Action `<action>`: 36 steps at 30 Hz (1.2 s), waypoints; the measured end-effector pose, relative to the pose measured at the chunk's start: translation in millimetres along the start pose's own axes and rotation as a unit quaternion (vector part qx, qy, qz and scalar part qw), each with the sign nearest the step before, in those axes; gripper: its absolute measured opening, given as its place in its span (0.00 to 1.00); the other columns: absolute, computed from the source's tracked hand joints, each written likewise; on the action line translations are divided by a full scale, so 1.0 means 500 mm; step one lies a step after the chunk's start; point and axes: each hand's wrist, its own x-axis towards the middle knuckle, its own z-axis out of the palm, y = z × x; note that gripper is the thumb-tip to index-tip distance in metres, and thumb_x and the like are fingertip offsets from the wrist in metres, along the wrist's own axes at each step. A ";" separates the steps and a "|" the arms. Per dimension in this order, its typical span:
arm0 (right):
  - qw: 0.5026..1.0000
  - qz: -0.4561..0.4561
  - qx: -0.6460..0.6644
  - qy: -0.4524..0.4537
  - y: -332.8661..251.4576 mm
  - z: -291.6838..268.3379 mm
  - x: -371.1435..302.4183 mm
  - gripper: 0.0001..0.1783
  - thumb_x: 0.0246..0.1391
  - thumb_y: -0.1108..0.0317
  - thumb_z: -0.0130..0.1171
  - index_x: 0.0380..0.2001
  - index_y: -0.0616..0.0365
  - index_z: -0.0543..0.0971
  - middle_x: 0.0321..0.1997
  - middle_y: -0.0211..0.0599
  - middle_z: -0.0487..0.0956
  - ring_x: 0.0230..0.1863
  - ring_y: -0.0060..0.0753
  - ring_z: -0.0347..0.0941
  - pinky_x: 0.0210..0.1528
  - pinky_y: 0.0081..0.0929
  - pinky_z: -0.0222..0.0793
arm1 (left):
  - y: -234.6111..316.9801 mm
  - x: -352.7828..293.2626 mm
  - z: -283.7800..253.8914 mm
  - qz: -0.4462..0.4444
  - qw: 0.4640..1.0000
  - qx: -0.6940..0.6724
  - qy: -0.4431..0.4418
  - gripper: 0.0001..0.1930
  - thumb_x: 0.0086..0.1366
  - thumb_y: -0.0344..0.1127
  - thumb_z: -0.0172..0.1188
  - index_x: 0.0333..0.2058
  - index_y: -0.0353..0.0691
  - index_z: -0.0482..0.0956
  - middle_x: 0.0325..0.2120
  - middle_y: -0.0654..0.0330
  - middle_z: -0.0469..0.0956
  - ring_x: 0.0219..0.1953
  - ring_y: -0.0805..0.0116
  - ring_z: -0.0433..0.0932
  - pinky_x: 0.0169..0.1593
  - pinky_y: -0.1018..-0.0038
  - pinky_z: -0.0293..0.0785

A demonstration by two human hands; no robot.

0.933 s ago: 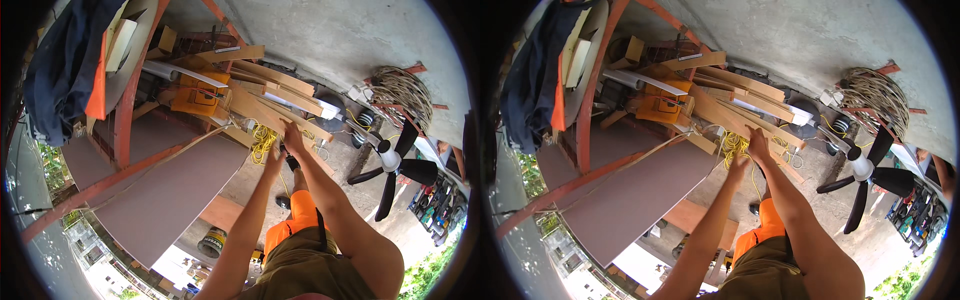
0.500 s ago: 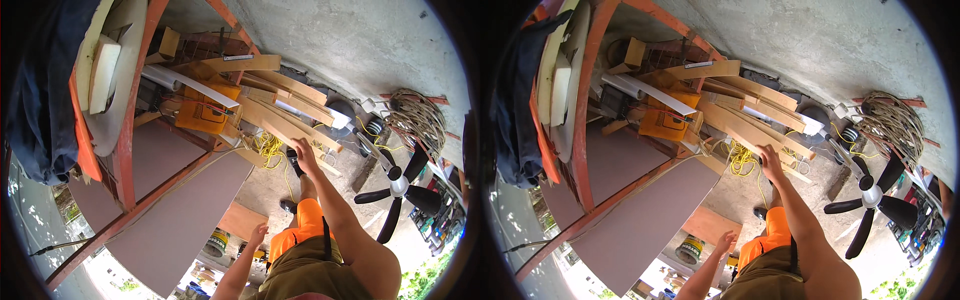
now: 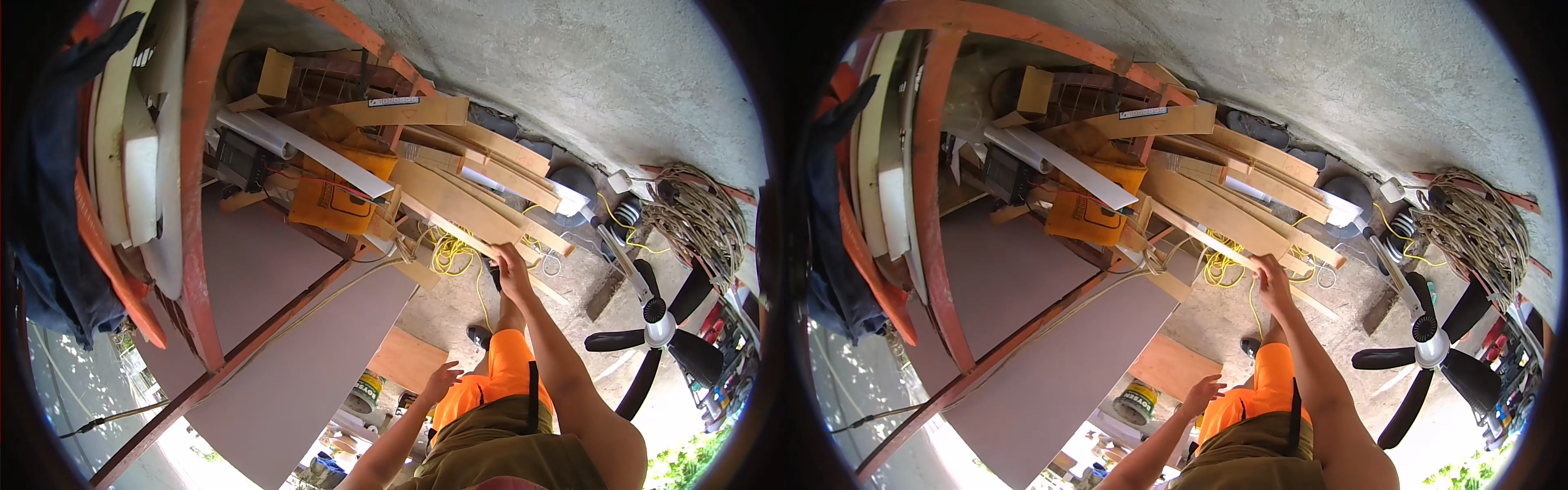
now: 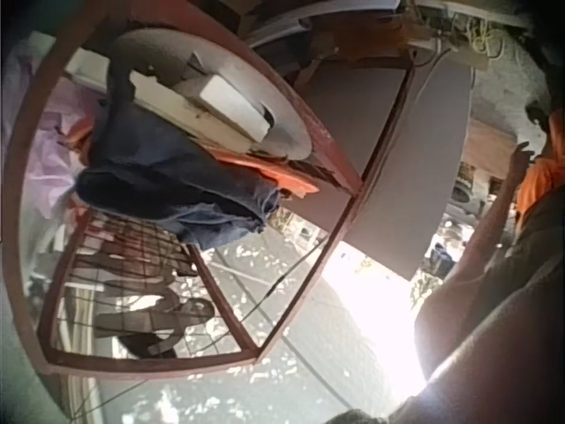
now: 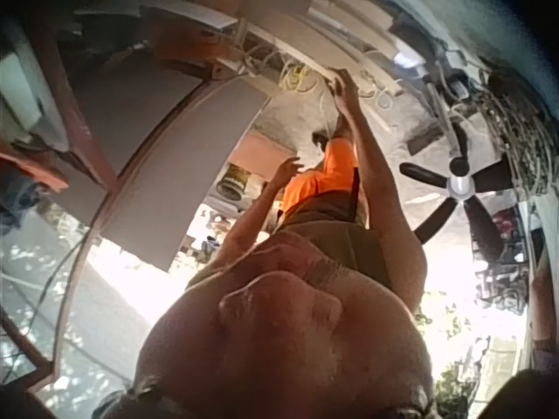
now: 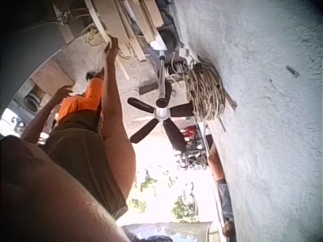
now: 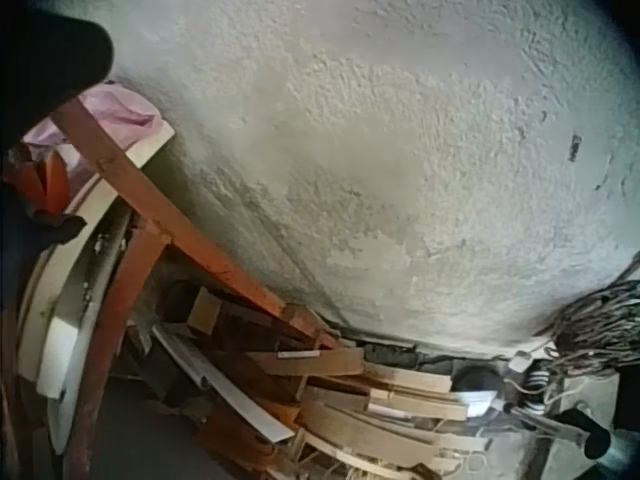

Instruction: Measuring and positioning individual letters on a sign board for alignment and assembly.

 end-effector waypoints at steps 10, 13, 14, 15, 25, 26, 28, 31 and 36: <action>0.984 -0.040 -0.174 0.002 0.086 0.078 0.395 0.21 0.55 0.80 0.48 0.51 0.57 0.78 0.44 0.53 0.79 0.45 0.56 0.76 0.47 0.43 0.72 | 0.019 -0.026 -0.021 -0.030 0.998 -0.017 0.057 0.27 0.72 0.50 0.54 0.63 0.42 0.65 0.51 0.54 0.79 0.45 0.66 0.80 0.51 0.69 0.74; 0.978 -0.043 -0.203 -0.008 0.087 0.130 0.492 0.22 0.54 0.80 0.48 0.50 0.56 0.79 0.46 0.54 0.79 0.49 0.56 0.76 0.49 0.44 0.72 | -0.002 -0.038 -0.018 -0.057 0.994 -0.028 0.084 0.24 0.73 0.46 0.52 0.63 0.42 0.66 0.49 0.55 0.80 0.43 0.68 0.81 0.50 0.71 0.75; 0.978 -0.047 -0.203 -0.017 0.078 0.142 0.516 0.21 0.53 0.80 0.48 0.50 0.56 0.80 0.47 0.54 0.79 0.50 0.56 0.76 0.50 0.44 0.71 | -0.011 -0.043 -0.014 -0.059 0.994 -0.029 0.085 0.24 0.73 0.46 0.52 0.63 0.42 0.66 0.49 0.55 0.80 0.43 0.68 0.81 0.50 0.71 0.75; 0.978 -0.051 -0.202 -0.026 0.070 0.153 0.538 0.21 0.53 0.81 0.49 0.49 0.56 0.80 0.49 0.55 0.79 0.52 0.56 0.76 0.52 0.43 0.71 | -0.020 -0.046 -0.010 -0.059 0.994 -0.038 0.085 0.24 0.73 0.46 0.52 0.63 0.42 0.66 0.49 0.55 0.81 0.43 0.69 0.81 0.50 0.71 0.75; 0.971 -0.100 -0.215 -0.031 0.061 0.270 0.653 0.32 0.50 0.81 0.50 0.60 0.47 0.72 0.66 0.50 0.68 0.68 0.54 0.62 0.66 0.47 0.61 | -0.029 -0.067 0.011 -0.090 0.986 -0.087 0.107 0.22 0.73 0.41 0.51 0.62 0.41 0.66 0.49 0.56 0.80 0.44 0.69 0.81 0.50 0.72 0.74; 0.963 -0.126 -0.238 -0.002 0.060 0.278 0.661 0.32 0.50 0.80 0.50 0.60 0.47 0.72 0.68 0.49 0.65 0.70 0.55 0.58 0.68 0.47 0.58 | -0.031 -0.067 0.011 -0.090 0.985 -0.095 0.111 0.22 0.73 0.41 0.51 0.62 0.41 0.66 0.49 0.56 0.80 0.44 0.69 0.81 0.50 0.72 0.74; 0.953 -0.149 -0.261 0.025 0.055 0.288 0.658 0.32 0.51 0.79 0.50 0.61 0.47 0.71 0.70 0.49 0.63 0.72 0.56 0.53 0.70 0.48 0.54 | -0.033 -0.065 0.011 -0.086 0.985 -0.096 0.114 0.22 0.74 0.41 0.51 0.62 0.40 0.66 0.49 0.56 0.80 0.44 0.69 0.81 0.50 0.72 0.73; 0.940 -0.180 -0.287 0.027 0.038 0.281 0.630 0.28 0.52 0.80 0.47 0.57 0.50 0.75 0.64 0.51 0.69 0.67 0.57 0.60 0.69 0.47 0.54 | -0.044 -0.075 0.015 -0.078 0.985 -0.100 0.120 0.22 0.74 0.40 0.50 0.62 0.40 0.66 0.49 0.55 0.80 0.44 0.69 0.81 0.50 0.72 0.73; 0.934 -0.134 -0.323 0.072 0.029 0.166 0.463 0.26 0.47 0.78 0.52 0.52 0.51 0.78 0.57 0.44 0.73 0.59 0.51 0.66 0.60 0.49 0.62 | -0.021 -0.081 0.021 -0.065 0.986 -0.103 0.111 0.21 0.74 0.40 0.50 0.62 0.39 0.66 0.49 0.55 0.80 0.44 0.69 0.81 0.49 0.73 0.74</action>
